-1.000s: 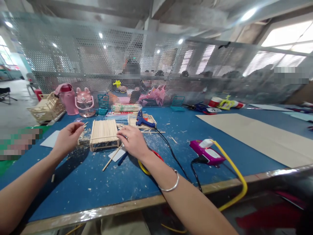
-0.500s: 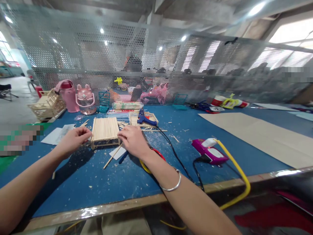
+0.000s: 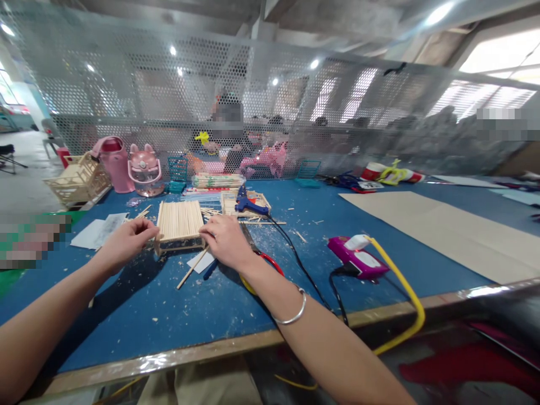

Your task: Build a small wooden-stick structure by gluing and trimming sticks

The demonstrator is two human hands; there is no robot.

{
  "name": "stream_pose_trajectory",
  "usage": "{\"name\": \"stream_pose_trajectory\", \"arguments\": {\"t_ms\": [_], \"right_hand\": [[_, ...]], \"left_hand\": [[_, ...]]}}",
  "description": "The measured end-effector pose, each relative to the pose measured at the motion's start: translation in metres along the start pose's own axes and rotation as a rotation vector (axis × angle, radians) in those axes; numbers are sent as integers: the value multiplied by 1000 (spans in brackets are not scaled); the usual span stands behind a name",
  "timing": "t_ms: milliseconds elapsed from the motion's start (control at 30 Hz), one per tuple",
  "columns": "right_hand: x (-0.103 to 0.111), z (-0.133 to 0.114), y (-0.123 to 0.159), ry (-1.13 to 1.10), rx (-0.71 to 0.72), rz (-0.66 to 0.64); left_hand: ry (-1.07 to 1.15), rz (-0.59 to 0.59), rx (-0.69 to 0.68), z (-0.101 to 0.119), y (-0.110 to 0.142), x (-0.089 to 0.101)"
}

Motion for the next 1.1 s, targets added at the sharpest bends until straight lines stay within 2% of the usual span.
{"name": "stream_pose_trajectory", "arguments": {"t_ms": [67,200,300,400,500,700,933,1033,1100], "right_hand": [[-2,0,1,-13,2,-12],[3,5,2,-69,-49,19],[11,13,4,-97,-124,68],[13,19,5,-124,-180,50],[7,19,4,-170,-175,-22],[-5,19,3,-211,-189,-88],[-5,15,2,-197,-186,-55],[-4,14,3,-186,-184,-40],[-4,13,3,-184,-181,-33]], "left_hand": [[-71,18,-88,11,3,0],[-255,93,-375,42,16,-1],[-343,59,-550,57,28,-11],[-407,23,-625,61,33,-17],[-433,19,-630,60,33,-18],[-354,43,-497,51,25,-14],[2,65,11,-4,0,7],[154,-10,168,-18,-2,2],[210,-71,211,-19,0,-5]]}}
Point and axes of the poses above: each hand's wrist, its own y-axis away from the middle knuckle, its own x-axis out of the back of the hand, z = x × y, the point moved 10 cm from there along -y, towards the middle knuckle, and after that the axes turned 14 degrees about y, right-handed, at the moved point
